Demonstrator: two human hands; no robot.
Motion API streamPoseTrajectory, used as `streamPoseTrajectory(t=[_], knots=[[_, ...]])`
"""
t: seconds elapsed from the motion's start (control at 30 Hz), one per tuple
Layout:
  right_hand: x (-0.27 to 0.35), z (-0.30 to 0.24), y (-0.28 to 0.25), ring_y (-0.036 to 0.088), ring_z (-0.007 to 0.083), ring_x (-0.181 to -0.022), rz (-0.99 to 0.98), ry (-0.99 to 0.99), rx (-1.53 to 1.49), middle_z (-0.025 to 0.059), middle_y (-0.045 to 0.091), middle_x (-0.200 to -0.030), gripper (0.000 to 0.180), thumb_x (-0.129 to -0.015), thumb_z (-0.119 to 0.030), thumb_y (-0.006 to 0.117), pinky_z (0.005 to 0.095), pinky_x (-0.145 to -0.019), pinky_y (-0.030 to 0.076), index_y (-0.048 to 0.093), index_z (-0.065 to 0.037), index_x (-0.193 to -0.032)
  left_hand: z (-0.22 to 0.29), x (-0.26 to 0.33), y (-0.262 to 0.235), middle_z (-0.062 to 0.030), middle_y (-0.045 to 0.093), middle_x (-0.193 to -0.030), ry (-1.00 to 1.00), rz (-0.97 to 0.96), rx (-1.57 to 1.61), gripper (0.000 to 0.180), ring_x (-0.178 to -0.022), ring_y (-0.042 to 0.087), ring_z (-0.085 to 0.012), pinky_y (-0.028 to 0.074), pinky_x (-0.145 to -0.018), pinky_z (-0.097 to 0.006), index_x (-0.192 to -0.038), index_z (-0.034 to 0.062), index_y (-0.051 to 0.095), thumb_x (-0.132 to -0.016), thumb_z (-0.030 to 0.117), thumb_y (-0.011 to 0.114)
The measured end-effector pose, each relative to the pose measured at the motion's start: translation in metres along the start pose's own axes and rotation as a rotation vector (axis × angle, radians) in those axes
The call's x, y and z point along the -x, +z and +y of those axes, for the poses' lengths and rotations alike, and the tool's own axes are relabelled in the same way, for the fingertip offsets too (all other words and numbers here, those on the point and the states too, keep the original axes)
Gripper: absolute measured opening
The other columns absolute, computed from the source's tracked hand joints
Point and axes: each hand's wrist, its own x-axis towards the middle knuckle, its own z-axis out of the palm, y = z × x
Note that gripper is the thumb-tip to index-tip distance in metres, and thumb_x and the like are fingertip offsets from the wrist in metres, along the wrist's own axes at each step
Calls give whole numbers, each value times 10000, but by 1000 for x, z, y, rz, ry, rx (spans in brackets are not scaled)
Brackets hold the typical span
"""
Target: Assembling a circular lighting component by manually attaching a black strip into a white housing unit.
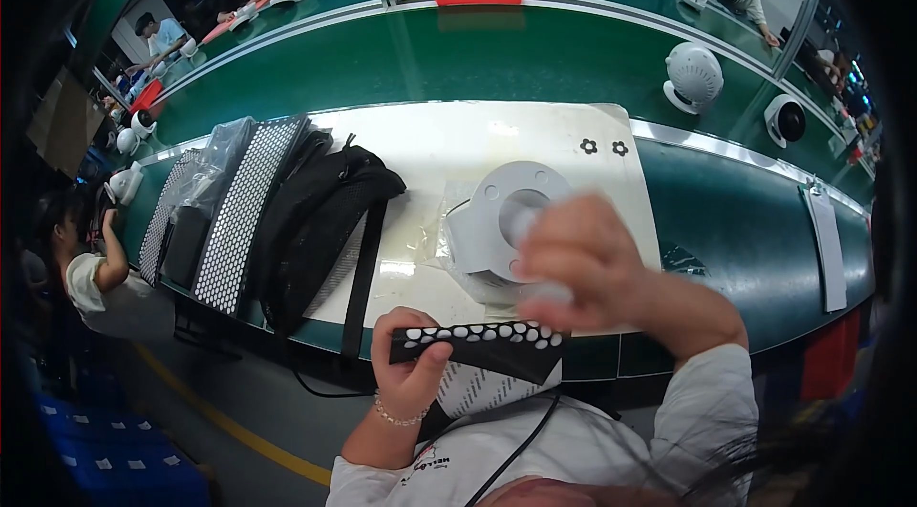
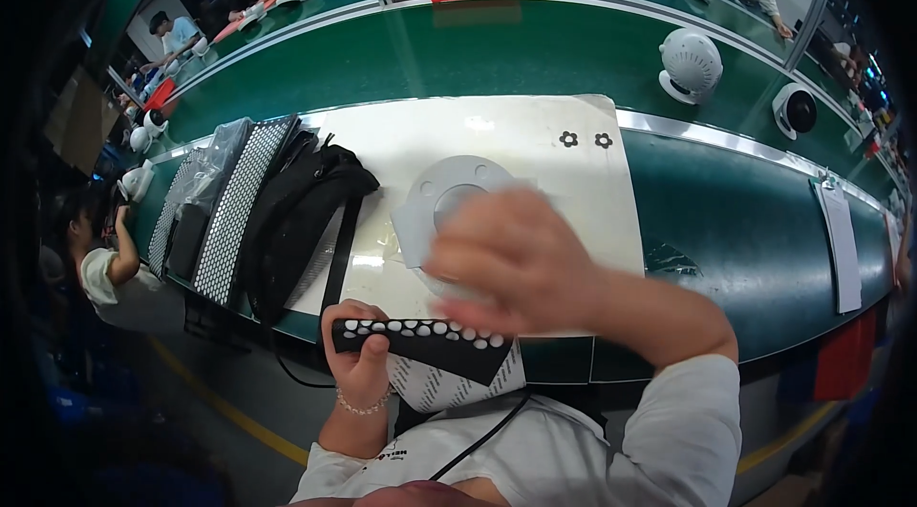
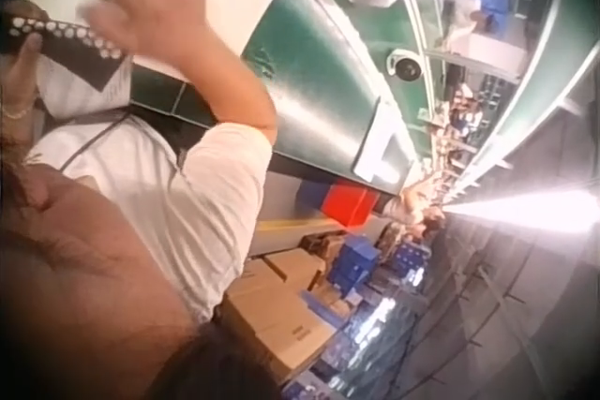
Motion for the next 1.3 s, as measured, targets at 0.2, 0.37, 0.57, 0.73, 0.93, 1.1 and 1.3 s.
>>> streamPoseTrajectory(t=[0.2, 0.37, 0.57, 0.73, 0.93, 1.1, 1.3], knots=[[42, -33, -5, 521, 245, -837, -82, 279, -149, 65, 524, -911, 500, -625, -310, 743, 345, -695, 423, 516, -79, -1005, 6, -12, 16, -78, 494, -857, 6, 37, 57, 354, -746, 482, -133, 402, -685, -225, -955, 12, 431, -757, 160, 685], [49, -21, -10, 541, 226, -793, -106, 494, -382, 76, 527, -888, 356, -691, -54, 682, 319, -695, 442, 497, -74, -994, 9, -27, 23, -119, 518, -959, -82, -140, 66, 435, -900, 497, -158, 411, -772, -263, -1014, 12, 426, -685, 40, 709], [58, -14, -11, 548, 153, -762, -44, 684, -683, 60, 542, -913, 333, -789, -115, 633, 281, -694, 447, 442, -66, -1058, -1, -18, 15, -104, 568, -801, -200, -101, 138, 277, -702, 542, -163, 447, -614, -241, -860, -14, 523, -649, -109, 675], [57, -13, -12, 572, 159, -753, -66, 764, -807, 64, 554, -905, 340, -817, -168, 612, 274, -681, 458, 418, -65, -1076, -5, -16, 14, -89, 562, -697, -57, -95, 67, 245, -643, 514, -153, 412, -557, -249, -809, -16, 533, -659, -24, 726], [54, -11, -20, 592, 183, -681, -138, 677, -490, 73, 581, -864, 212, -753, -132, 671, 277, -628, 469, 510, -54, -867, -4, -15, 12, -73, 552, -663, -35, -89, -16, 234, -601, 492, -143, 386, -533, -246, -786, -20, 523, -667, -11, 724], [45, -7, -20, 593, 204, -723, 5, 295, -302, 45, 593, -861, 209, -680, -61, 698, 305, -640, 460, 528, -78, -800, -1, -16, 14, -79, 547, -645, -19, -98, -58, 233, -584, 488, -142, 378, -522, -249, -783, -17, 515, -669, -18, 718], [49, -6, -17, 577, 212, -772, -51, 223, -292, 42, 581, -870, 248, -661, -8, 676, 328, -682, 444, 521, -98, -833, -6, -17, 17, -90, 541, -637, 18, -164, -104, 233, -567, 487, -150, 380, -520, -256, -799, -26, 514, -661, -56, 699]])
